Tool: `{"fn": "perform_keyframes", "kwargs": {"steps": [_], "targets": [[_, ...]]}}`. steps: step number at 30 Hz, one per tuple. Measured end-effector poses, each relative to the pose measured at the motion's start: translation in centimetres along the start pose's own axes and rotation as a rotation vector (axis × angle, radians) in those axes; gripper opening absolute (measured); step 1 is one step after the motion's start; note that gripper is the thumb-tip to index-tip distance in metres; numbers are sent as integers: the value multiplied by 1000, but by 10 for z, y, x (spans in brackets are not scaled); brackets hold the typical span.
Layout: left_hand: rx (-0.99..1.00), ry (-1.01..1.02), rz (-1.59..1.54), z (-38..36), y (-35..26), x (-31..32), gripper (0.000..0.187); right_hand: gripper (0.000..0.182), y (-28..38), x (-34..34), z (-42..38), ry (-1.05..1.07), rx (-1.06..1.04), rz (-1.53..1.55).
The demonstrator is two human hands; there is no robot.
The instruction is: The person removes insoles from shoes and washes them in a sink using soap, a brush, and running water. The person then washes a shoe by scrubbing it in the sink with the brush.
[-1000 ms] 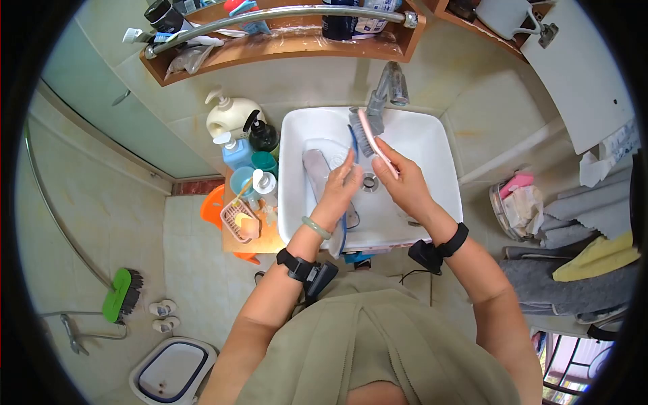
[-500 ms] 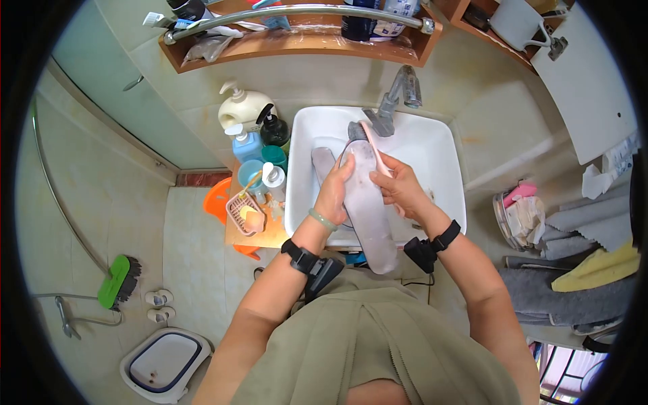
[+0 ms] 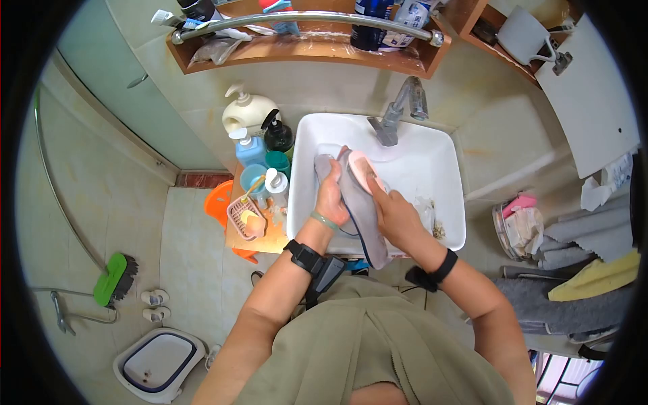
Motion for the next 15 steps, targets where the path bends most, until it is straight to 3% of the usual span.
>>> {"fn": "perform_keyframes", "kwargs": {"steps": [1, 6, 8, 15], "targets": [[85, -77, 38, 0, 3, -1, 55, 50, -10, 1, 13, -60, 16, -30], [11, -60, 49, -3, -5, -4, 58, 49, -14, 9, 12, -140, -31, 34], [-67, -97, 52, -2, -5, -8, 58, 52, 6, 11, -9, -10, -21, 12], [-92, -23, 41, 4, 12, -15, 58, 61, -8, 10, 20, -15, -43, 36]]}}
Point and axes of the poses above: each hand's wrist, its own z-axis towards the middle knuckle, its own x-axis out of the palm, y = z × x, the point moved 5 cm from there along z, towards the middle knuckle, and after that the axes turned 14 degrees about -x, right-handed, at the moved point
